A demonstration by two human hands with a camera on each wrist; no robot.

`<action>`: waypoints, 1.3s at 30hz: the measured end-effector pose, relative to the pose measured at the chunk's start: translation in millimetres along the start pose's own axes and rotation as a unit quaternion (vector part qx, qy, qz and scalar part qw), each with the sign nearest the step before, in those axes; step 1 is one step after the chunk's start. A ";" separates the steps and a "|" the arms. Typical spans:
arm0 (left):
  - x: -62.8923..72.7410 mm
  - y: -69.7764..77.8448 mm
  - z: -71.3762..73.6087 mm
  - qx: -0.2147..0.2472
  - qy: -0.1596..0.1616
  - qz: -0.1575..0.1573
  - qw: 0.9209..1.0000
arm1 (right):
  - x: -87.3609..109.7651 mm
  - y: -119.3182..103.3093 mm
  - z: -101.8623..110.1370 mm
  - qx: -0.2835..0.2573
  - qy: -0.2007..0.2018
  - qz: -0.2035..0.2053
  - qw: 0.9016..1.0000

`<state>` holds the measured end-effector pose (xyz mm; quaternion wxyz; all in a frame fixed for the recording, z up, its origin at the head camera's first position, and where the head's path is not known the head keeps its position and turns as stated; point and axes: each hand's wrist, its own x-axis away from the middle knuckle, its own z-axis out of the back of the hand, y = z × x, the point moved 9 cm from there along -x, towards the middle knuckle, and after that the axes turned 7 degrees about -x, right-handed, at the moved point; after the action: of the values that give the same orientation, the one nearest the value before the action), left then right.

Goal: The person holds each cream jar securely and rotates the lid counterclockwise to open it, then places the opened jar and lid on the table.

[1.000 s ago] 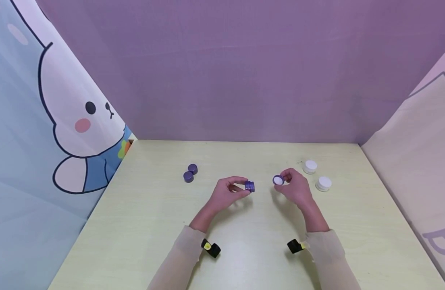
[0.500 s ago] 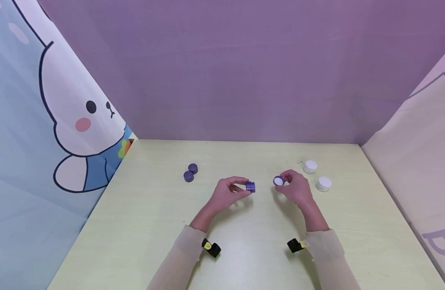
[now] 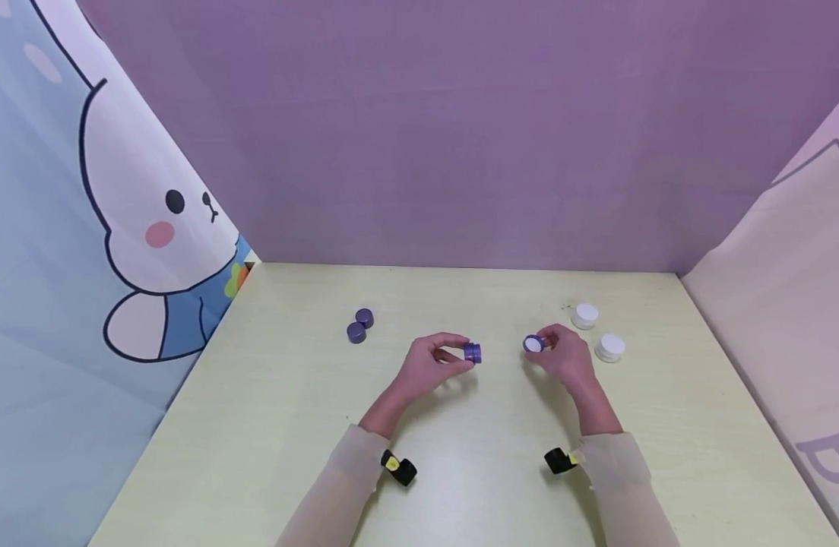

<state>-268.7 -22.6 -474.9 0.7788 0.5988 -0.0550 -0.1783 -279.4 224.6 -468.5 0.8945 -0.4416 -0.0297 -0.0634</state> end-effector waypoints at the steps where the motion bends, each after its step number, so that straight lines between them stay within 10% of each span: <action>1: 0.3 -0.2 0.2 -0.001 0.001 0.002 1.000 | -0.1 1.6 -0.3 0.001 0.001 -0.005 1.000; 39: 6.1 16.2 4.8 -0.001 0.004 0.036 0.999 | -7.3 30.7 -10.0 0.040 -0.014 -0.034 0.999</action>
<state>-261.0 -25.6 -459.0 0.7855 0.5964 -0.0734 -0.1482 -282.4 235.7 -499.5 0.9081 -0.4055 -0.0599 -0.0858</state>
